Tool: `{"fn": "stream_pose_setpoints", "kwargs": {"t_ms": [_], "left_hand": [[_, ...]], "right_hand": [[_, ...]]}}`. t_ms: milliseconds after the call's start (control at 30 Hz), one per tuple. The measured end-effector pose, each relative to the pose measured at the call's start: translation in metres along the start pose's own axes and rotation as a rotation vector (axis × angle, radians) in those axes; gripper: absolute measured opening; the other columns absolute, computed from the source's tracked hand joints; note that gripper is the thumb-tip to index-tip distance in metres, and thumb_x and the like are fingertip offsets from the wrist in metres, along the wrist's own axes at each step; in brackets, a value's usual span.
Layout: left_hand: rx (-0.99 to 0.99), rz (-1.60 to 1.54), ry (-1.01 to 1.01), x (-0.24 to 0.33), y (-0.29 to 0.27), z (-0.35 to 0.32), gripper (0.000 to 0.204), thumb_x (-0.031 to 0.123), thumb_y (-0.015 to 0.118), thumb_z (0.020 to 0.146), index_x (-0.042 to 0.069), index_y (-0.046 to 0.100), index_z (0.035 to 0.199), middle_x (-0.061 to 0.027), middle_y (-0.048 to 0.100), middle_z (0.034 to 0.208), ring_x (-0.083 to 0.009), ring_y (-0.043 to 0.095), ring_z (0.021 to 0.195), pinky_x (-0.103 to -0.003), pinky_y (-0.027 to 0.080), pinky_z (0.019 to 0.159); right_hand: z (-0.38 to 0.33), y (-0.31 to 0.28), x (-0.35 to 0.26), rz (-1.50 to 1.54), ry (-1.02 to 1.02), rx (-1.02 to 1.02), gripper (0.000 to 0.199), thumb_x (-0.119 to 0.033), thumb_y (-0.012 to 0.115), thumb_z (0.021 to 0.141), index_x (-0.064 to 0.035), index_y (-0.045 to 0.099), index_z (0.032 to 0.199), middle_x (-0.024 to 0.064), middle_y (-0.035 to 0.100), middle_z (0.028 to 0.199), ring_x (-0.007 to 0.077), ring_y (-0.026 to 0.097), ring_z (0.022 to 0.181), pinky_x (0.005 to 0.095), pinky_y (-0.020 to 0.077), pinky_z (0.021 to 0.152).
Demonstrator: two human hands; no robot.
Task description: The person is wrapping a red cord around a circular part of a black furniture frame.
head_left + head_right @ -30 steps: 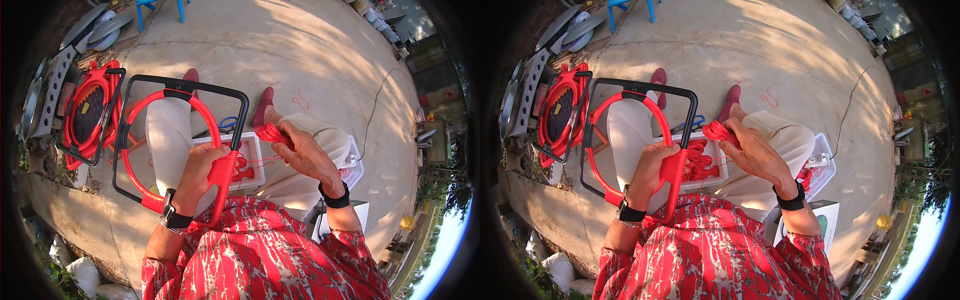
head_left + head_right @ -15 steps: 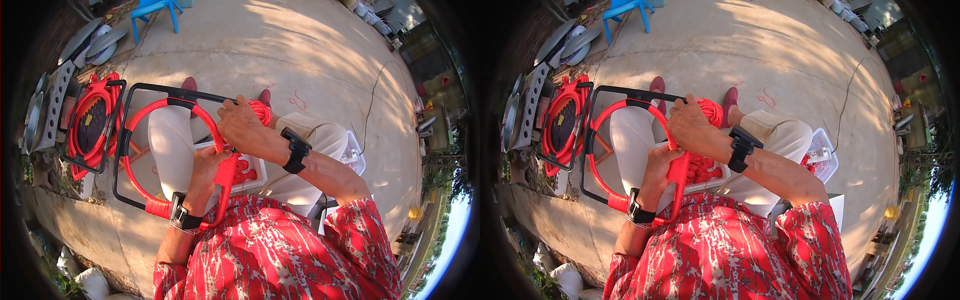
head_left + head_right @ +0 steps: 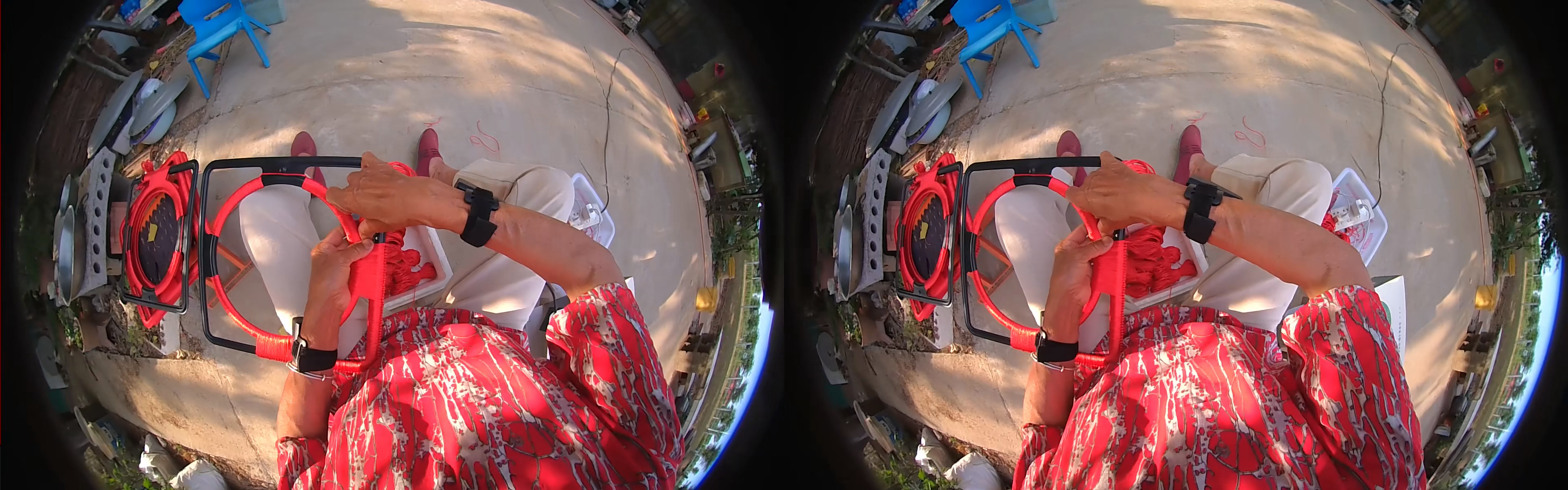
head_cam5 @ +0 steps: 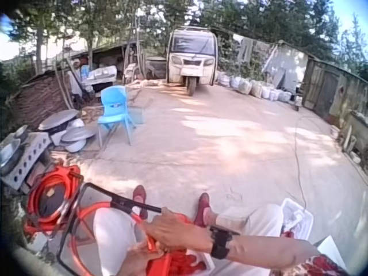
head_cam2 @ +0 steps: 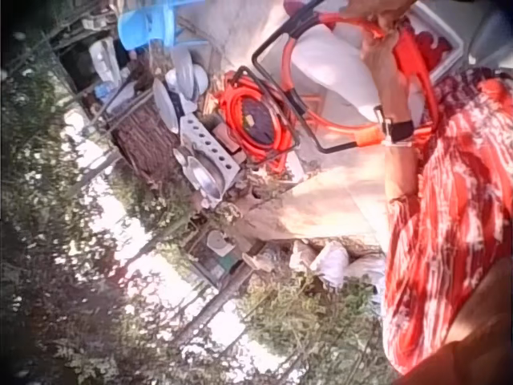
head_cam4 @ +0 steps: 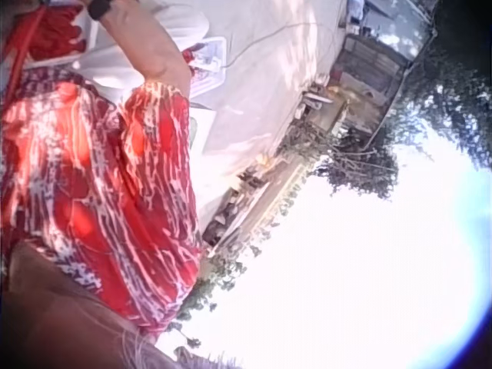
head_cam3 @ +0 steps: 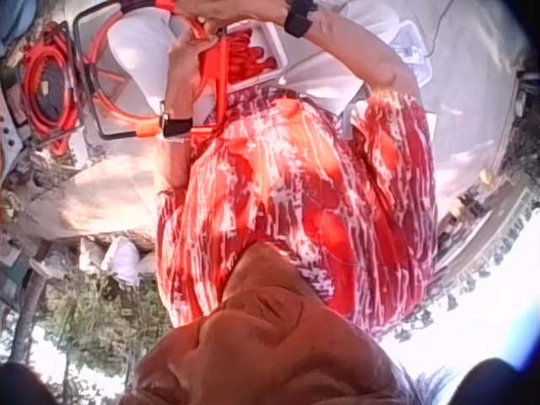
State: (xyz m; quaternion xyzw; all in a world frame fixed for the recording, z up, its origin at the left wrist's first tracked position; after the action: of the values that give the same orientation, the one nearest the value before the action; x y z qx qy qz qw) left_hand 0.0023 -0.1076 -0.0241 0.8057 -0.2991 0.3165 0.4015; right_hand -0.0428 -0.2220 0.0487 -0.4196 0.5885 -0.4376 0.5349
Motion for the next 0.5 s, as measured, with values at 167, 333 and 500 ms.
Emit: {"fn": "stream_pose_setpoints", "kwargs": {"t_ms": [167,333,500], "left_hand": [[-0.042,-0.017,-0.024,-0.003,0.004,-0.001,0.03,-0.004,0.054,0.088,-0.002,0.057,0.118,-0.0109,0.064,0.107,-0.0187,0.064,0.094,-0.032,0.054,0.084],[-0.044,-0.076,-0.046,-0.004,-0.001,-0.007,0.028,0.001,0.055,0.091,-0.002,0.057,0.118,-0.0115,0.064,0.109,-0.0192,0.064,0.098,-0.033,0.052,0.089],[-0.107,-0.075,-0.046,0.009,0.006,-0.017,0.027,0.002,0.054,0.092,-0.002,0.057,0.118,-0.0113,0.065,0.109,-0.0188,0.064,0.098,-0.032,0.052,0.088]], "right_hand": [[-0.019,-0.025,-0.016,-0.011,-0.126,0.425,0.026,-0.027,0.072,0.074,-0.0095,0.056,0.086,0.0055,0.055,0.069,0.0228,0.057,0.073,0.0351,0.0346,0.081],[-0.092,-0.033,-0.016,0.61,0.257,0.396,0.024,-0.021,0.066,0.087,-0.0039,0.058,0.071,0.0065,0.058,0.068,0.0168,0.055,0.07,0.0335,0.0414,0.067],[-0.12,0.041,-0.011,0.95,0.487,0.548,0.021,-0.013,0.066,0.086,0.0004,0.058,0.072,0.0127,0.06,0.069,0.0166,0.06,0.066,0.0332,0.0417,0.056]]}}
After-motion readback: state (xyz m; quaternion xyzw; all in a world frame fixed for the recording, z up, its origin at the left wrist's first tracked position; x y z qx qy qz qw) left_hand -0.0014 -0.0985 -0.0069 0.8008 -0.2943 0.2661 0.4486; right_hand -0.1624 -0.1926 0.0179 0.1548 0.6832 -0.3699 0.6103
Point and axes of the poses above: each hand's wrist, its own z-axis towards the middle knuckle, its own y-axis out of the palm, x = y × z, the point moved 5 cm from there along z, towards the middle knuckle
